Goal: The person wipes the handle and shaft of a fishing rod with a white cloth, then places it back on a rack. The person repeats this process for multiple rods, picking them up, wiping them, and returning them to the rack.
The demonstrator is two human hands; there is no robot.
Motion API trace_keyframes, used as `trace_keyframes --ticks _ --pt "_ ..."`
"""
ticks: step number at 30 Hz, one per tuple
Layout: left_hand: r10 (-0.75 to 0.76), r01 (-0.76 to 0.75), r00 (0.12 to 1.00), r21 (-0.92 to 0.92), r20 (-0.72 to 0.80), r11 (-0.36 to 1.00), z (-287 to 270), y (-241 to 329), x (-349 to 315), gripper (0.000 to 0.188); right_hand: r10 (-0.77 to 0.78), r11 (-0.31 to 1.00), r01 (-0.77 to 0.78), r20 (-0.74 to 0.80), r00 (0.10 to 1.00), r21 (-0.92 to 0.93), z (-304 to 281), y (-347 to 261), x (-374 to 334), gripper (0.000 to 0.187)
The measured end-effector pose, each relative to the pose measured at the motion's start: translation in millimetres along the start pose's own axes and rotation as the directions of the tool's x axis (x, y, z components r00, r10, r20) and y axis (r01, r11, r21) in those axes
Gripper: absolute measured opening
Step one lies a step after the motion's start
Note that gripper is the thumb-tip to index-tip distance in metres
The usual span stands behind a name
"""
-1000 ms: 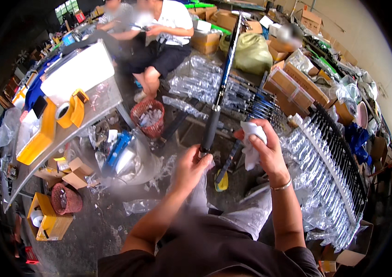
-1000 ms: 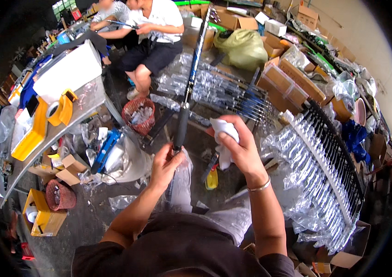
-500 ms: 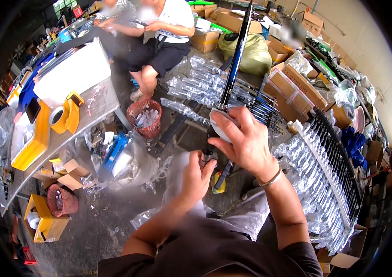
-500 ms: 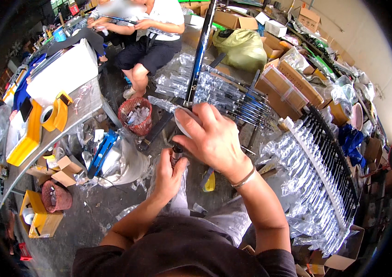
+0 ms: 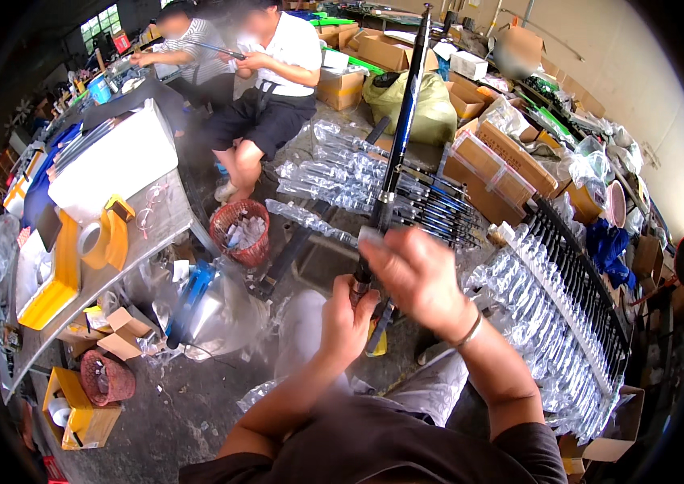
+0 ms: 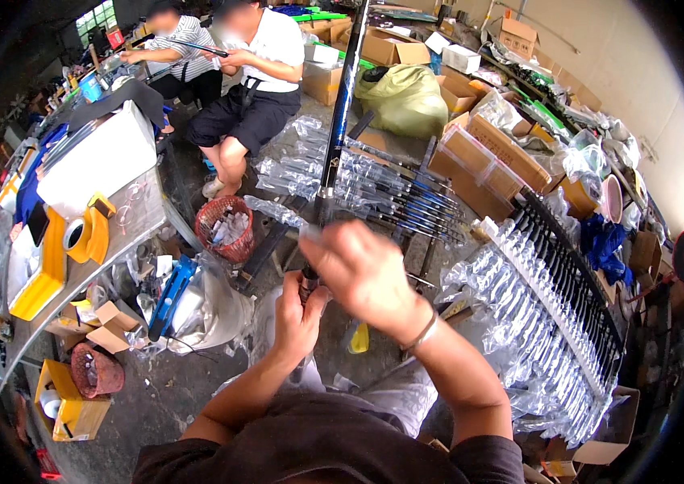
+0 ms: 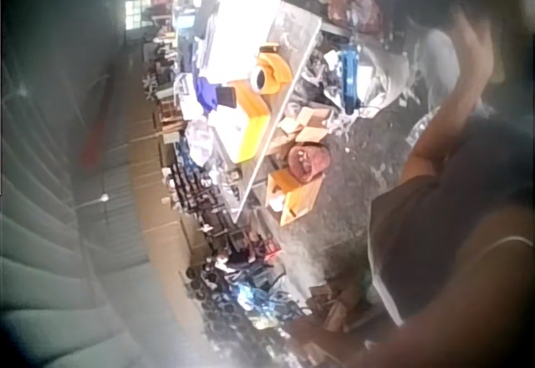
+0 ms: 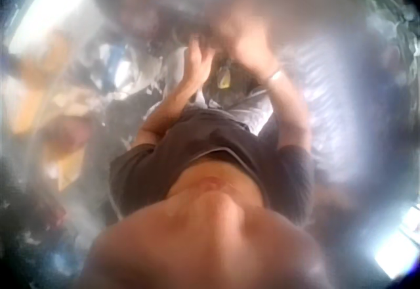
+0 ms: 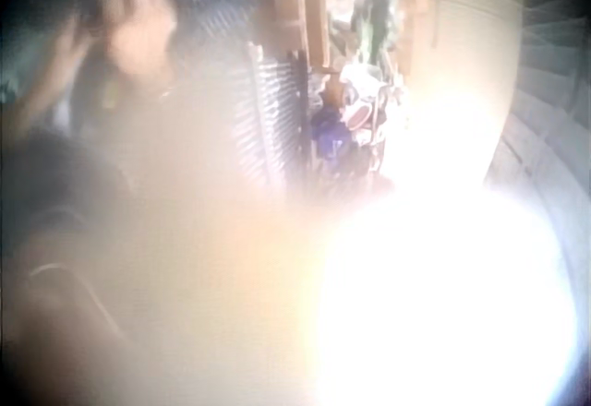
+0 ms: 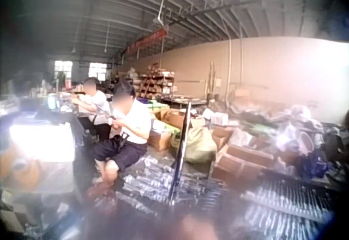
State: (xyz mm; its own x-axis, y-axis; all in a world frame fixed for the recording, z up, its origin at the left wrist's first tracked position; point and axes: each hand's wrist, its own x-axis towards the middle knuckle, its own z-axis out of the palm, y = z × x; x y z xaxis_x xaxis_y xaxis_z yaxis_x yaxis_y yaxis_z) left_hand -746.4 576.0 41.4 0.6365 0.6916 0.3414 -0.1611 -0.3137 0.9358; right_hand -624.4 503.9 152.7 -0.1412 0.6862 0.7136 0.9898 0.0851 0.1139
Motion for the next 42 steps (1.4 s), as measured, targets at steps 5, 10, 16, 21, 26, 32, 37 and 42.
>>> trace_keyframes --ticks 5,10,16,21,26,32,37,42 --pt "-0.049 0.06 0.995 -0.138 0.084 0.989 -1.4 -3.3 0.5 0.02 -0.022 0.999 0.02 -0.049 0.999 -0.046 -7.9 13.7 7.3 0.041" --pt "-0.1 0.235 0.949 -0.46 0.3 0.856 -3.1 -1.6 4.5 0.019 0.039 0.995 -0.031 -0.094 0.995 0.093 -1.8 2.0 -8.3 0.041" --pt "-0.132 0.537 0.801 -0.604 0.584 0.588 -14.1 10.6 15.2 0.039 0.165 0.982 -0.131 -0.296 0.941 0.133 -6.3 29.6 5.2 0.037" --pt "-0.038 0.688 0.666 -0.595 0.745 0.416 -24.1 8.3 22.3 0.043 0.086 0.988 -0.059 -0.19 0.978 0.146 -4.8 4.0 -22.7 0.04" --pt "0.099 0.826 0.502 -0.51 0.859 0.24 -23.5 8.2 26.8 0.048 0.308 0.937 -0.217 -0.357 0.882 0.272 -6.4 22.8 -4.5 0.036" --pt "0.222 0.915 0.373 -0.397 0.901 0.072 -25.2 -8.7 26.9 0.048 0.247 0.953 -0.171 -0.317 0.916 0.251 -1.8 12.0 -21.1 0.038" --pt "0.26 0.91 0.379 -0.408 0.888 0.069 -21.1 -2.4 25.9 0.049 0.369 0.873 -0.234 -0.264 0.891 0.428 -0.9 -2.1 -30.1 0.033" --pt "0.282 0.921 0.337 -0.377 0.898 0.102 -18.6 0.0 27.7 0.049 0.505 0.814 -0.328 -0.307 0.806 0.479 -11.9 18.4 -16.6 0.037"
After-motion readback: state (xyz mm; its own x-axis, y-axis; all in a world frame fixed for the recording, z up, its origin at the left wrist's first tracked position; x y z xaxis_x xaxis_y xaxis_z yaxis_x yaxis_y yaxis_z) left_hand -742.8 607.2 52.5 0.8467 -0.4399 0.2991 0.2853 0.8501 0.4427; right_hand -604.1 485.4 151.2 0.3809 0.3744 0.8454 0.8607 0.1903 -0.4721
